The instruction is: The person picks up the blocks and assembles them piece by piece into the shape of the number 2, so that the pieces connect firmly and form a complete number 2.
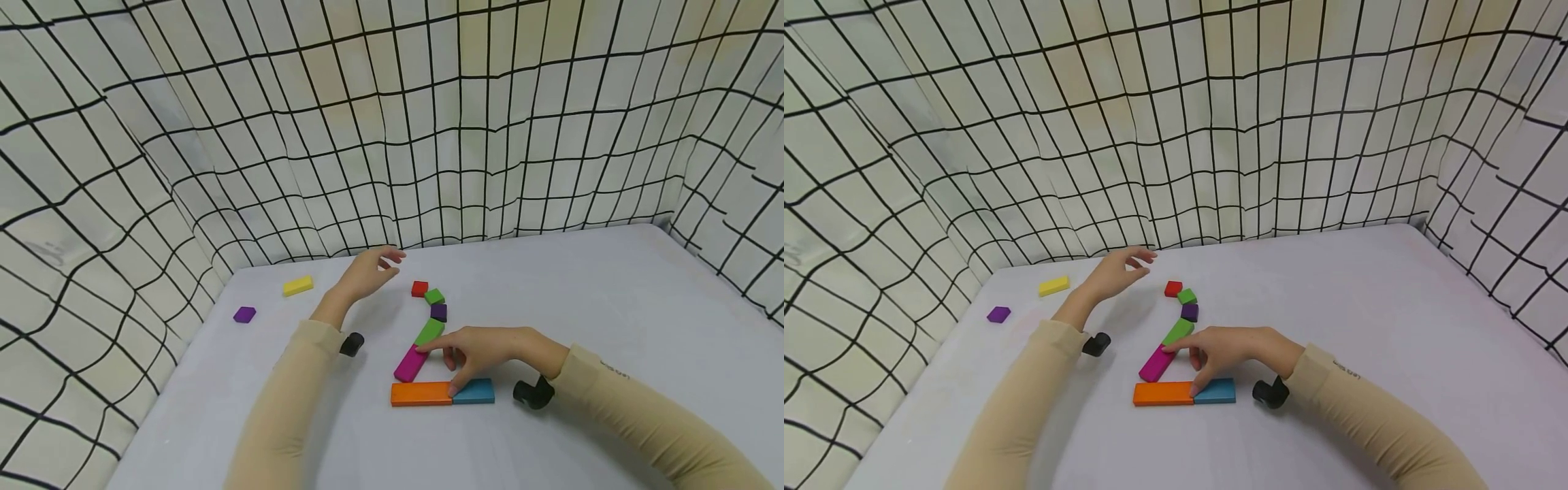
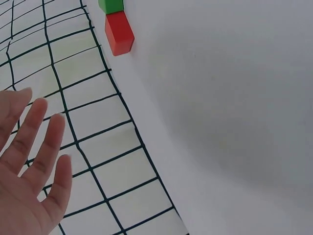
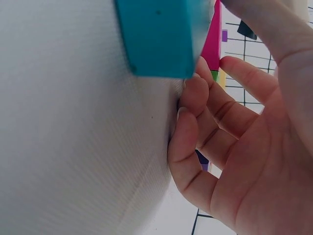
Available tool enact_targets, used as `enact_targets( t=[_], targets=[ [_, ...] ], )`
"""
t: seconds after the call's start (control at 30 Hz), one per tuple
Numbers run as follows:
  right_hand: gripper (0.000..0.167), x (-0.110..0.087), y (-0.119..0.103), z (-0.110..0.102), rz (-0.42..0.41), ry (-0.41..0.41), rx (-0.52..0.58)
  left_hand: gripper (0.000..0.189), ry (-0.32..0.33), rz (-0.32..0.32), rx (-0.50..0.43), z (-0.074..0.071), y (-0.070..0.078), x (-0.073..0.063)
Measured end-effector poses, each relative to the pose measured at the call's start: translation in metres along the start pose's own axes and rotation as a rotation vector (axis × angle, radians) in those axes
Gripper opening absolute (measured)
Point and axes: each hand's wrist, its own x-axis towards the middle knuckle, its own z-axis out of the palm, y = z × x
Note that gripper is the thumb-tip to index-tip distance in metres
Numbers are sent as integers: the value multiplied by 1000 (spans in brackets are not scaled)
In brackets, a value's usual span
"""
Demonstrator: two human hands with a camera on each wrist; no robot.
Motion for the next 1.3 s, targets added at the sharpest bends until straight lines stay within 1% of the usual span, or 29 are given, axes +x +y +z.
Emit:
enact_targets(
  t=[0.13, 0.23, 0.37, 0.57, 0.77, 0.97, 1.13, 1.3],
  targets=[
    [73, -1, 1, 0, 1, 2, 3, 33, 74, 24, 33, -9, -1, -7],
    [73, -1, 1, 0, -2, 1, -5, 31, 114, 39, 42, -15, -5, -12],
    [73, -1, 1, 0, -5, 1, -13, 29, 131, 37, 17, -23, -12, -21],
    [74, -1, 0, 1, -6, 3, -5, 28, 144, 5, 14, -33, -28, -35],
    [74, -2, -1, 1, -10, 8, -10, 27, 180, -49, 27, -47, -48, -45],
    [74, -2, -1, 1, -9, 7, -6, 27, 227, -131, 51, -57, -72, -54],
    [74, -2, -1, 0, -14, 6, -4, 29, 277, -186, 23, -64, -87, -59],
    [74, -2, -1, 0, -11, 7, -6, 32, 318, -255, 4, -70, -97, -63]
  ],
)
